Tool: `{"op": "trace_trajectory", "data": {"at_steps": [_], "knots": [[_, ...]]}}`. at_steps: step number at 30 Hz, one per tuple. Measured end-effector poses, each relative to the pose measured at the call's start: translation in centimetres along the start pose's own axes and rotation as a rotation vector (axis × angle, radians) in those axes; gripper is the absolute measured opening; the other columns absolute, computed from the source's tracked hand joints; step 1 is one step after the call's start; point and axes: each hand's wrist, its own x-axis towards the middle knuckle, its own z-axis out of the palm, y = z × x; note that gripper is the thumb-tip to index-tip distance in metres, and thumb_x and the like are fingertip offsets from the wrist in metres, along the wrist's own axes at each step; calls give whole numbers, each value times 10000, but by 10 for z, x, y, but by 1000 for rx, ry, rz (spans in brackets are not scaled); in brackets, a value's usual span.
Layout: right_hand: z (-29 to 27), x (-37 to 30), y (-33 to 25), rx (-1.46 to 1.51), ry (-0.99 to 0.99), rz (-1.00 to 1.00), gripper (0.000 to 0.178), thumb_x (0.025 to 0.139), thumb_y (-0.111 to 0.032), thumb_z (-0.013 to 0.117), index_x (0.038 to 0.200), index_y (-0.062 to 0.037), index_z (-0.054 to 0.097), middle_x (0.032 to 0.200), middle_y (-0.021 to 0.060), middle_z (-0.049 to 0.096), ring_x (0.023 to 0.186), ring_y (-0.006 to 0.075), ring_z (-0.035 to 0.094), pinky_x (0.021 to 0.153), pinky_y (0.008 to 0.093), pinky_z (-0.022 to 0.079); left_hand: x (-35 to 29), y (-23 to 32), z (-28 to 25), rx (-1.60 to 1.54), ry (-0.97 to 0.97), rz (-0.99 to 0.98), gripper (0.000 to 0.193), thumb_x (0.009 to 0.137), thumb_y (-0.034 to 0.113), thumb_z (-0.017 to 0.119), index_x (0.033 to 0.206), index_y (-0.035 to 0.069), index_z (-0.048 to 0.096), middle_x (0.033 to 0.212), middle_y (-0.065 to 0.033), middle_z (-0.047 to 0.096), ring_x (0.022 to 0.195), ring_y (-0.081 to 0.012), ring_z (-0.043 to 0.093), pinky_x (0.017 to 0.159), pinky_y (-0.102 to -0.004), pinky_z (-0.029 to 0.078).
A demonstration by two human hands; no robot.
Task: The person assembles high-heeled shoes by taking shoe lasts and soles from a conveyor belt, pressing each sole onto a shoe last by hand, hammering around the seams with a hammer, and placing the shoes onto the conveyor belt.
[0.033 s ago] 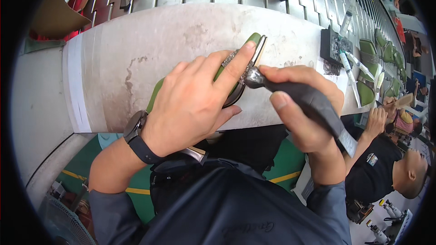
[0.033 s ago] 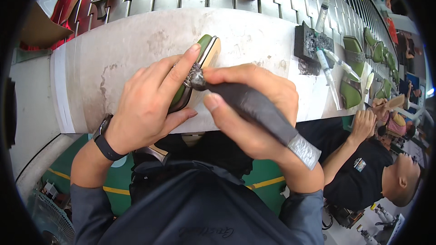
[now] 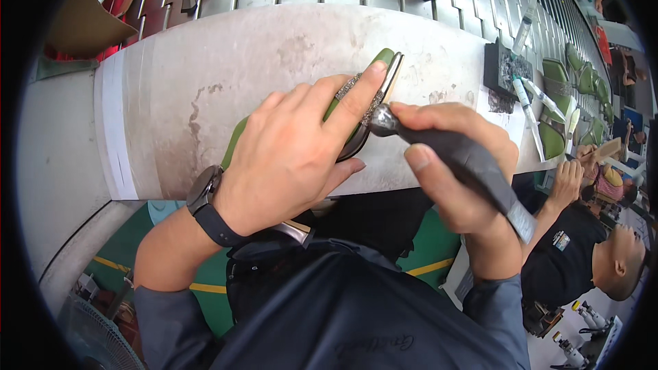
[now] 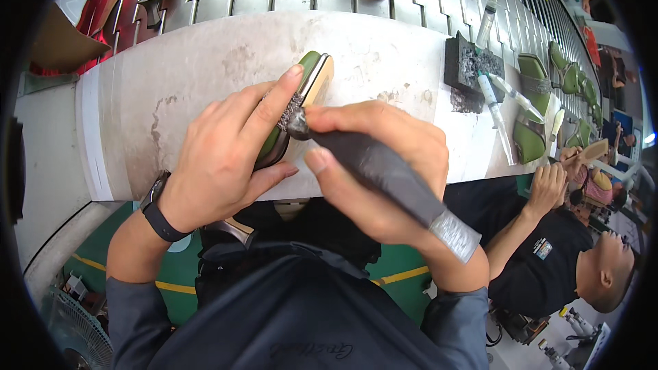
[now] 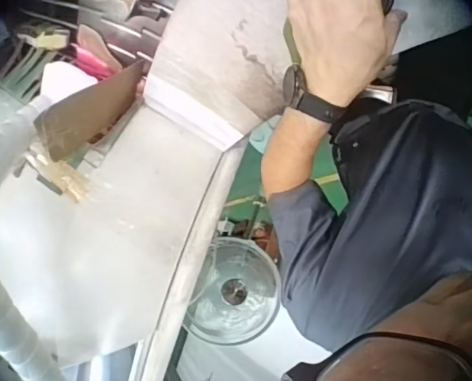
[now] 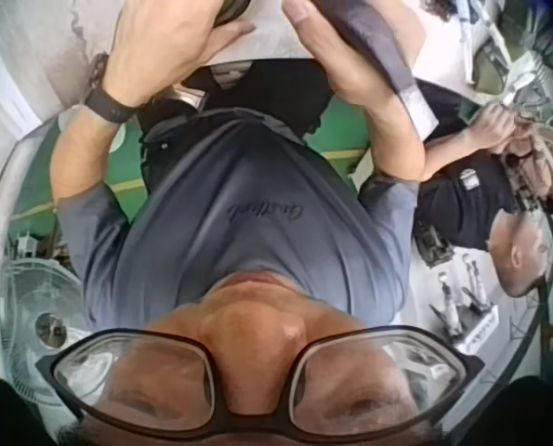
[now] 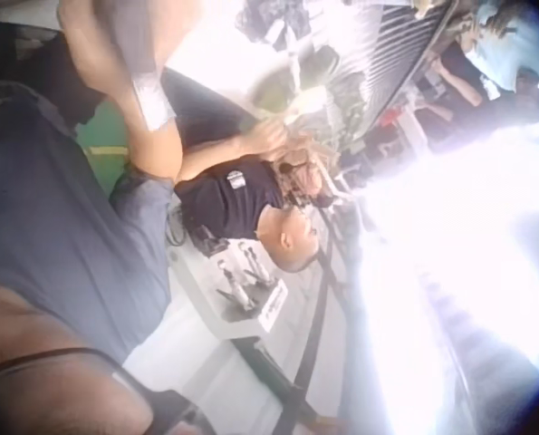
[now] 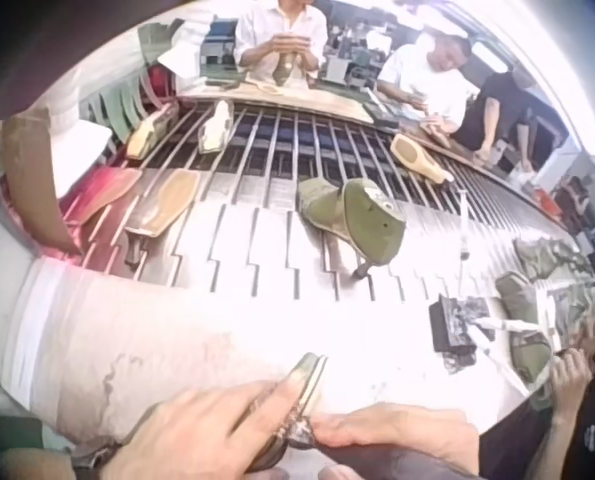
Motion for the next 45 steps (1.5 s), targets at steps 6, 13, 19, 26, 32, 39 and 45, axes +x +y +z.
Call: {"op": "trace_trajectory", "data": {"at_steps": [6, 13, 19, 26, 32, 39, 45], "knots": [[19, -15, -6, -180, 7, -195, 323, 750, -2, 822, 1060, 35, 739, 1017, 183, 769, 971, 318, 778, 869, 370, 630, 0, -2, 1, 3, 11, 9, 1101, 692, 144, 904, 1646, 70, 361, 1270, -156, 637, 1058, -358, 652, 880, -438, 524], [65, -44, -1, -291, 239, -336, 315, 745, 0, 823, 1039, 75, 739, 1023, 211, 756, 957, 373, 766, 858, 409, 641, -3, -8, 3, -15, 48, 49, 1101, 693, 163, 891, 1646, 64, 350, 1175, -160, 636, 1004, -380, 649, 853, -460, 542], [97, -59, -6, -270, 330, -295, 327, 756, -3, 827, 1059, 72, 731, 1017, 203, 756, 989, 375, 760, 885, 416, 634, -8, -22, 0, -119, 19, 127, 1127, 709, 173, 878, 1660, 47, 285, 1341, -253, 617, 1178, -456, 627, 1001, -474, 525], [80, -47, -8, -370, 293, -370, 348, 739, 6, 825, 1068, 65, 725, 1013, 193, 750, 932, 349, 752, 845, 399, 635, -36, -51, -12, -150, 28, 90, 635, 949, 223, 749, 1502, -4, 535, 1305, -237, 671, 1149, -400, 655, 1019, -425, 498], [97, -50, -17, -185, 163, -233, 337, 732, 16, 821, 1051, 64, 724, 1012, 195, 752, 912, 340, 749, 847, 394, 640, -30, -51, -5, -253, 90, 75, 509, 982, 236, 708, 1403, -33, 610, 1178, -204, 715, 1056, -379, 666, 952, -442, 503], [98, -54, -11, 29, 19, -152, 372, 733, 15, 827, 1087, 50, 717, 1061, 210, 759, 958, 348, 760, 852, 392, 628, -33, -50, -2, -244, 127, 82, 507, 958, 226, 732, 1368, -51, 627, 1160, -207, 721, 1037, -378, 672, 933, -442, 514], [109, -54, -8, -19, 83, -264, 373, 740, 17, 824, 1096, 49, 719, 1078, 200, 760, 980, 339, 761, 856, 393, 625, -32, -49, -2, -264, 120, 59, 494, 965, 229, 733, 1367, -39, 632, 1146, -207, 718, 1014, -376, 672, 908, -422, 520]]}}
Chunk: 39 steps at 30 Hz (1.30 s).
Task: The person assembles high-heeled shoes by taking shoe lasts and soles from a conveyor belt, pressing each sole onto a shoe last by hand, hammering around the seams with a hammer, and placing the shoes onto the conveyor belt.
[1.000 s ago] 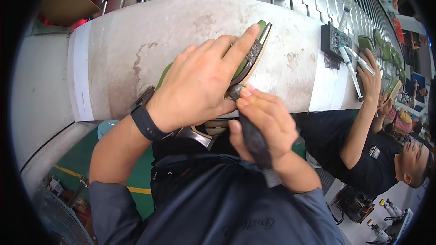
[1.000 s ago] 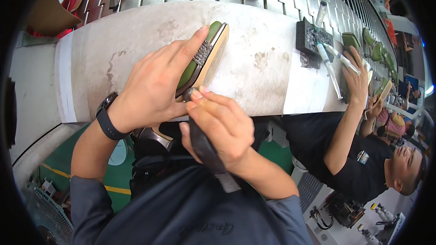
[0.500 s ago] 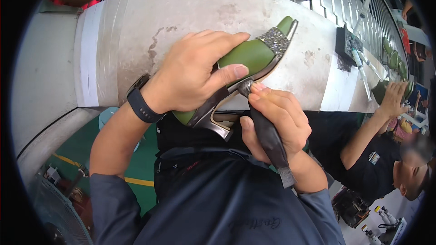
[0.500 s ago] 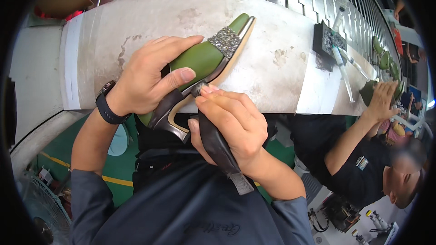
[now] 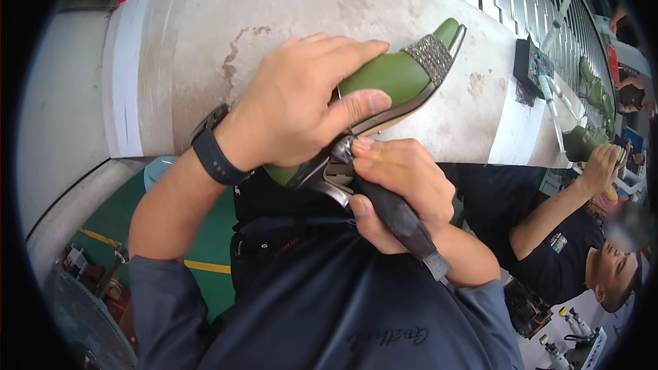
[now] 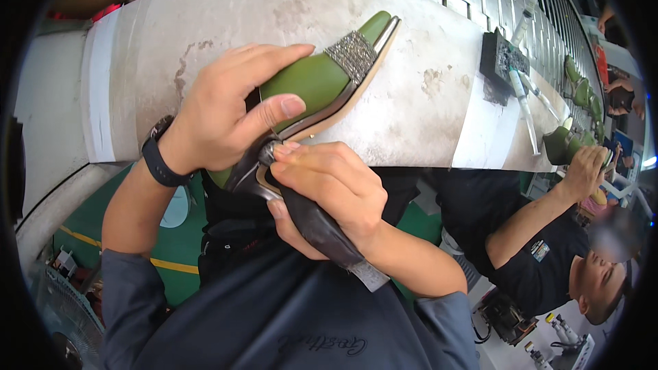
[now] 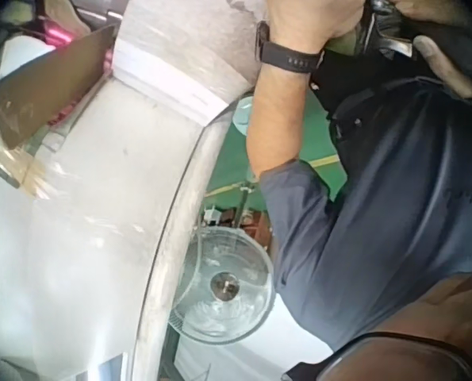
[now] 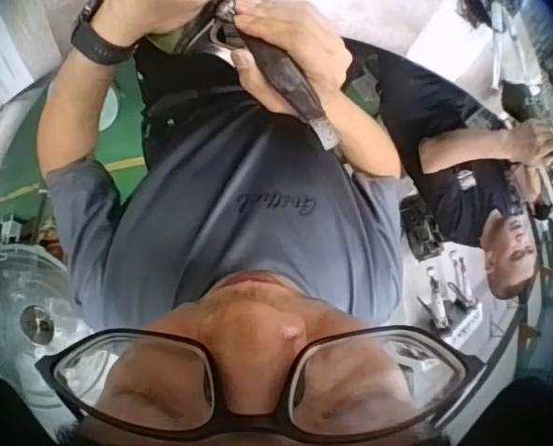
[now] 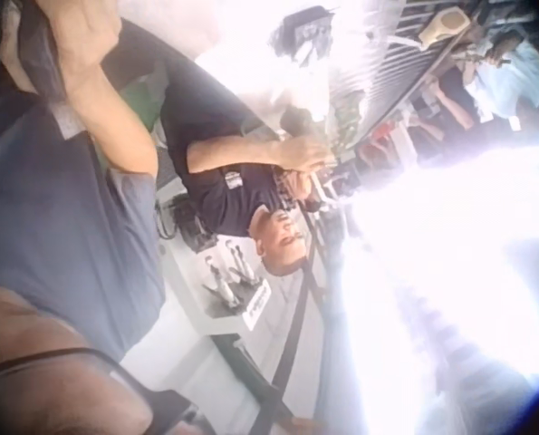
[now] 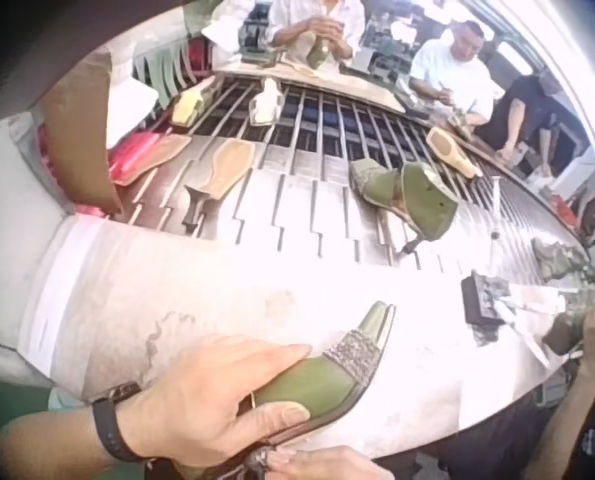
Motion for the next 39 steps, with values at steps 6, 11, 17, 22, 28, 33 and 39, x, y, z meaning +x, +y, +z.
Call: {"op": "trace_trajectory", "data": {"at_steps": [6, 11, 17, 22, 28, 33, 39], "knots": [[9, -24, -2, 15, 81, 43, 369, 756, 22, 812, 1110, 59, 716, 1075, 214, 761, 1000, 369, 760, 900, 405, 614, -3, 0, -4, -24, -41, -77, 477, 999, 260, 706, 1367, -36, 638, 1141, -219, 719, 1016, -378, 682, 905, -420, 528], [10, -26, -1, 12, 147, 87, 370, 756, 23, 811, 1112, 59, 717, 1067, 223, 760, 995, 371, 762, 894, 408, 615, -4, -2, -3, 22, -25, -43, 467, 1007, 261, 696, 1357, -44, 642, 1132, -219, 721, 1020, -377, 684, 911, -417, 530], [-12, 1, -10, -87, 11, 92, 353, 770, 1, 815, 1108, 40, 722, 1055, 191, 771, 966, 332, 769, 867, 379, 614, 2, 3, 0, 10, 0, -7, 432, 1014, 233, 682, 1331, -57, 646, 1133, -214, 713, 1009, -376, 678, 918, -417, 528], [-40, 9, -21, 275, -78, 624, 318, 923, -30, 727, 1234, 34, 713, 1175, 173, 771, 1083, 223, 738, 955, 331, 564, 9, 8, -5, 51, -98, -54, 567, 984, 280, 720, 1415, -59, 575, 1196, -254, 697, 1095, -394, 686, 970, -419, 529], [-68, 23, -4, 288, 367, 456, 245, 951, -36, 718, 1181, 49, 712, 1106, 145, 774, 996, 152, 724, 905, 290, 559, 49, 48, 20, 233, -191, -304, 876, 794, 376, 888, 1466, -12, 480, 1044, -292, 716, 968, -457, 714, 841, -494, 570], [-80, 53, 32, 229, 301, 364, 155, 954, -45, 738, 1084, 40, 731, 961, 81, 782, 863, 104, 716, 777, 251, 559, 50, 46, 23, 279, -168, -288, 791, 798, 336, 879, 1413, 14, 499, 973, -253, 721, 913, -467, 707, 781, -516, 563], [-101, 88, 77, 542, 405, 788, 220, 997, -215, 706, 1114, -30, 710, 1112, 121, 774, 1059, 213, 741, 944, 340, 579, 50, 45, 19, 283, -159, -284, 776, 795, 337, 885, 1390, -13, 529, 1021, -265, 726, 941, -464, 715, 820, -494, 573]]}}
